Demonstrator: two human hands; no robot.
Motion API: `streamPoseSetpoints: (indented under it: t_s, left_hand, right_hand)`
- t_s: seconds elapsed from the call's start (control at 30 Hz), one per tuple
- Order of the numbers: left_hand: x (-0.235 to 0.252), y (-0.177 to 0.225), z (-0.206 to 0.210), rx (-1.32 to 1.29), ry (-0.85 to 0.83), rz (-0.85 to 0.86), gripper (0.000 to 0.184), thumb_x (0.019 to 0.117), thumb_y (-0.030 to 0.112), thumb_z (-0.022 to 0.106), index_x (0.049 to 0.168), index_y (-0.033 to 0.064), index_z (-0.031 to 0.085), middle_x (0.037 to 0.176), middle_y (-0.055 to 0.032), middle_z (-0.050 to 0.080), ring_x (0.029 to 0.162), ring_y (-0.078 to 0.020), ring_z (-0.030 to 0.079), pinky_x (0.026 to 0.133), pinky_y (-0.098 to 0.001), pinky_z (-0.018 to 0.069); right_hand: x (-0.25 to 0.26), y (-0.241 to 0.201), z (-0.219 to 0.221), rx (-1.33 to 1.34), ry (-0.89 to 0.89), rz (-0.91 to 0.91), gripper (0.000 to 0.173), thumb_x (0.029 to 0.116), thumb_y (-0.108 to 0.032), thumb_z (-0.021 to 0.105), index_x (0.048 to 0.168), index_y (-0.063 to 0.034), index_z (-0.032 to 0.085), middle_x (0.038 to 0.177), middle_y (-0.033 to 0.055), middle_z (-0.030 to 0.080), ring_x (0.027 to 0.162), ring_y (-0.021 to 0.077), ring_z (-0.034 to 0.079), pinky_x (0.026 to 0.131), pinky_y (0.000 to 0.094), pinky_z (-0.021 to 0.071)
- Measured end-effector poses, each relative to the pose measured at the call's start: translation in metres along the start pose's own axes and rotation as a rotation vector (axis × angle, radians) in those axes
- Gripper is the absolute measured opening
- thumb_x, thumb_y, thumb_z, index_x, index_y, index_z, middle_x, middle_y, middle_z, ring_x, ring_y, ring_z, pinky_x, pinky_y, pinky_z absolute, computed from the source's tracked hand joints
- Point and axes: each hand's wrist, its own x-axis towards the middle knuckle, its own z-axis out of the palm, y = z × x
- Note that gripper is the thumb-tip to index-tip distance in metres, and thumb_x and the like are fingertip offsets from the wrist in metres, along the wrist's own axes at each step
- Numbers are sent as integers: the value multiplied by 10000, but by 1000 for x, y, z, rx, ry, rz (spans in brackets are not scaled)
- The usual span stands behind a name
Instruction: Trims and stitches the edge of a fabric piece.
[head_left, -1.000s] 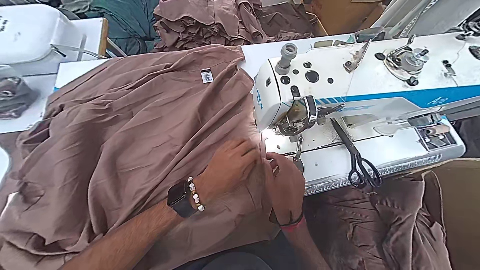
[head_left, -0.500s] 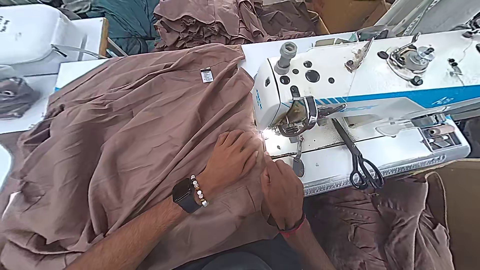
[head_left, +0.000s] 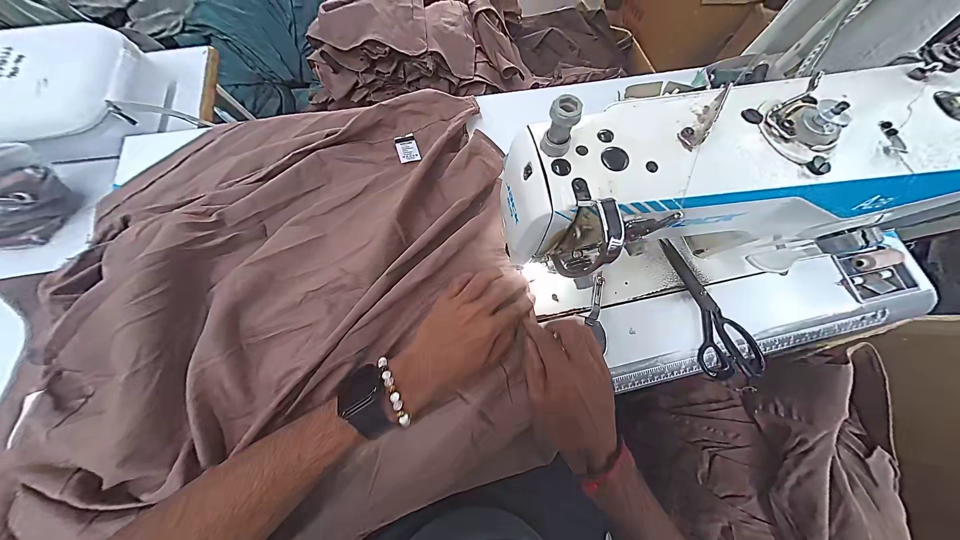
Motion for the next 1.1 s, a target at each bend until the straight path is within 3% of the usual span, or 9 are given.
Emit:
streamPoseSetpoints:
  t_s: [0.1, 0.17, 0.33, 0.47, 0.63, 0.8, 0.93, 1.03, 1.1]
  left_hand:
    - [-13, 3, 6, -94, -12, 5, 416, 1054, 287, 423, 1429, 305, 602, 1525, 52, 542, 1467, -242, 421, 1181, -472, 367]
    - [-14, 1, 8, -121, 5, 29, 409, 1054, 288, 436, 1422, 308, 614, 1529, 54, 541, 1473, -249, 416, 1189, -475, 361]
    - [-12, 2, 8, -51, 21, 40, 409, 1055, 315, 427, 1420, 320, 610, 1504, 65, 565, 1452, -246, 442, 1163, -475, 375]
    - [-13, 0, 8, -72, 15, 50, 393, 1045, 313, 448, 1390, 333, 636, 1502, 62, 567, 1443, -241, 451, 1156, -482, 378]
    - [-15, -2, 7, -128, 19, 90, 381, 1048, 277, 456, 1365, 335, 659, 1481, 56, 584, 1426, -246, 463, 1163, -482, 366]
    - [-14, -2, 6, -124, 32, 79, 384, 1043, 276, 455, 1367, 315, 659, 1457, 61, 603, 1413, -233, 476, 1159, -468, 372]
    - [-13, 0, 7, -83, 40, 52, 399, 1045, 310, 450, 1392, 290, 644, 1453, 85, 606, 1402, -209, 485, 1147, -451, 376]
    - [-13, 0, 8, -37, 46, 32, 408, 1036, 324, 445, 1388, 283, 646, 1448, 100, 610, 1403, -205, 484, 1140, -455, 369]
    - [-13, 1, 7, -30, 33, 30, 411, 1036, 326, 438, 1392, 283, 640, 1457, 103, 602, 1412, -200, 475, 1144, -454, 363]
  right_hand:
    - [-49, 4, -13, 111, -60, 5, 294, 981, -381, 614, 1085, -149, 760, 947, 37, 695, 870, 185, 661, 725, 344, 553]
    - [-72, 9, -22, 86, -82, -9, 214, 961, -337, 621, 1003, -165, 741, 829, -11, 668, 763, 137, 645, 640, 297, 532]
    - [-82, 20, -43, -108, 211, 46, 214, 977, -204, 556, 835, -98, 675, 610, 19, 549, 490, 133, 521, 438, 272, 409]
    - [-61, 4, -59, -188, -378, 135, 125, 847, -217, 617, 793, -152, 709, 656, 11, 642, 511, 193, 641, 385, 394, 473]
    - [-10, 3, -28, 32, -35, 265, 282, 1000, -341, 568, 1031, -175, 794, 855, -5, 695, 783, 164, 656, 662, 347, 544]
    - [12, -1, 3, -20, 7, 419, 185, 896, -412, 686, 880, -270, 804, 821, -85, 705, 904, 188, 624, 741, 426, 436]
    - [13, -3, 15, -162, 150, 241, 157, 893, -274, 642, 819, -169, 731, 814, -8, 688, 843, 197, 656, 701, 371, 508]
    - [-3, -1, 9, -138, 125, 125, 194, 965, -221, 611, 961, -115, 773, 760, 21, 689, 593, 144, 651, 454, 296, 486]
    - [-16, 1, 4, -98, 84, 94, 251, 989, -200, 581, 1078, -109, 797, 673, 13, 688, 500, 142, 620, 405, 312, 455]
